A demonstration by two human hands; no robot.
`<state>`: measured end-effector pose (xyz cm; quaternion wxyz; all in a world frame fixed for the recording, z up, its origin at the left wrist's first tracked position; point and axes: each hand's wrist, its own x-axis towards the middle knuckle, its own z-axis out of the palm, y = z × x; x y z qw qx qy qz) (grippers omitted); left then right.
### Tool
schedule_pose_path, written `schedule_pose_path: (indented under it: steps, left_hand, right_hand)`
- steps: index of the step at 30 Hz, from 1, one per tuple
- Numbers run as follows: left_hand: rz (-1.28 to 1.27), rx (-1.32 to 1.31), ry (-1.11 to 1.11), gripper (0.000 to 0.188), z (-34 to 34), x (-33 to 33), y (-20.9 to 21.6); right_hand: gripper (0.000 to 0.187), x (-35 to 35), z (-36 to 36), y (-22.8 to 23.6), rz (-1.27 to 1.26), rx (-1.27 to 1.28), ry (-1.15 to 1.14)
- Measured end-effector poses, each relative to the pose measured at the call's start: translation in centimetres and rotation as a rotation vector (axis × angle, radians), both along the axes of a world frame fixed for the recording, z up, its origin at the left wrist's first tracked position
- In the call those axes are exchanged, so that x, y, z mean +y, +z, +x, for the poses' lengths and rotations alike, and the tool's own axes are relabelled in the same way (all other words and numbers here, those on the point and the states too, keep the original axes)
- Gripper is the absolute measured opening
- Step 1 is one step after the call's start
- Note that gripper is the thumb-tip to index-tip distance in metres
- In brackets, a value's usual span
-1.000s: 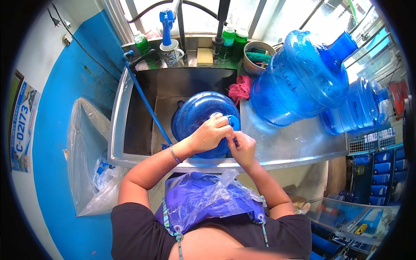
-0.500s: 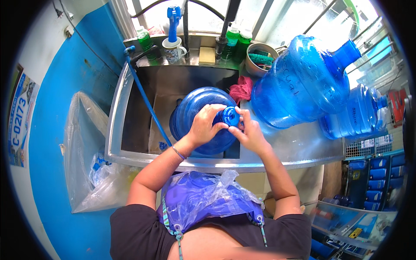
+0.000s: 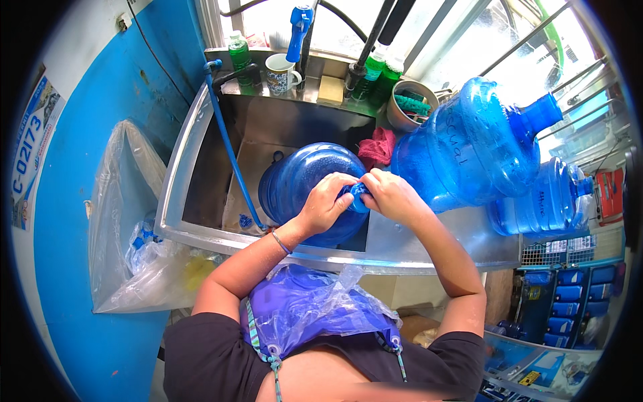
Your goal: The person cleans large blue water dispenser bottles at a stainless steel sink. They remove caps, apply liquid soap, scrub the interior with a long-handled brush, rinse thoroughly, and wipe the exterior with a cloth. The person repeats this process for multiple bottles.
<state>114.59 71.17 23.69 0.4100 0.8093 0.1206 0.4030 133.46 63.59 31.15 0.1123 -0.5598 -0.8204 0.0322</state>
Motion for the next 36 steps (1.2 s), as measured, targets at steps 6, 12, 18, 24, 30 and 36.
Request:
schedule_pose_path:
  steps: [6,12,18,24,30,36]
  left_hand:
    - [0.063,0.203,0.131,0.03,0.0,-1.4,2.2]
    - [0.461,0.328,0.245,0.008,1.1,-1.9,3.9]
    - [0.441,0.297,0.087,0.008,1.8,0.1,4.1]
    - [0.326,0.366,-0.065,0.013,3.3,2.8,4.5]
    - [0.199,0.511,-0.265,0.016,5.3,5.4,4.0]
    - [0.113,0.604,-0.199,0.017,6.6,5.8,1.7]
  right_hand:
    - [0.019,-1.5,-0.5,-2.1,0.156,-0.019,-0.056]
    - [0.014,-1.1,-0.2,-3.2,0.208,0.051,-0.032]
    - [0.013,-0.7,0.1,-3.7,0.195,0.23,-0.041]
    - [0.01,-0.7,-0.5,-4.3,0.199,0.414,-0.221]
    - [0.015,-1.2,-0.9,-6.1,0.026,0.745,-0.495]
    - [0.03,-1.0,0.5,-7.0,-0.328,1.16,-0.51]
